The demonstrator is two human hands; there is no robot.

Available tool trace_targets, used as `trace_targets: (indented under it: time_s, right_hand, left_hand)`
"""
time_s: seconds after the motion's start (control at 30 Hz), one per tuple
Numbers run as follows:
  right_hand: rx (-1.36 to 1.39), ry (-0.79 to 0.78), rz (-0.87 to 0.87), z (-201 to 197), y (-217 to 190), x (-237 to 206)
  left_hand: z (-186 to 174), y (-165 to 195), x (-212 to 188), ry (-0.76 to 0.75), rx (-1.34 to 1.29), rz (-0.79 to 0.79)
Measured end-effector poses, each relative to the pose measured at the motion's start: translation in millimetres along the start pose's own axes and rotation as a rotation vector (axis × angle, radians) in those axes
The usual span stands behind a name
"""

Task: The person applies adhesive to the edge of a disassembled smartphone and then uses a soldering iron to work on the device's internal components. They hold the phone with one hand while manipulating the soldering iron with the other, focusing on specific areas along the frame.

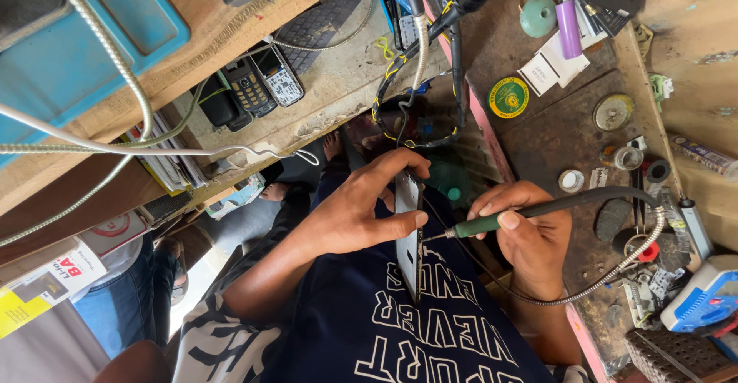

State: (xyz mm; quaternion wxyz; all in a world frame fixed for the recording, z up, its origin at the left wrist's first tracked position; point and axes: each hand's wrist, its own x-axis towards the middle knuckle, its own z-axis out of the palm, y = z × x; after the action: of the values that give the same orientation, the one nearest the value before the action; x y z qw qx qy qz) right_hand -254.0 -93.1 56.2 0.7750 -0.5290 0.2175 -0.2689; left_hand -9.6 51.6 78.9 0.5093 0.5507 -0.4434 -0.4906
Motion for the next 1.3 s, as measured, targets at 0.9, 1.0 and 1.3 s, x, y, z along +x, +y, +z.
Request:
trace_targets:
  time_s: [0.9, 1.0, 1.3]
  right_hand:
    - [0.002, 0.017, -0.004, -0.7, 3.2, 2.2]
    - [0.014, 0.011, 0.006, -2.0, 4.1, 2.8]
    - [0.042, 0.02, 0.046, -0.7, 6.5, 3.5]
  left_hand:
    - [-0.5, 1.1, 0.3, 0.0, 0.03, 0.005]
    - [-0.1, 0.7, 0.4, 0.002, 0.021, 0.011]
    - [-0.5, 1.7, -0.2, 0.004, 0.029, 0.003]
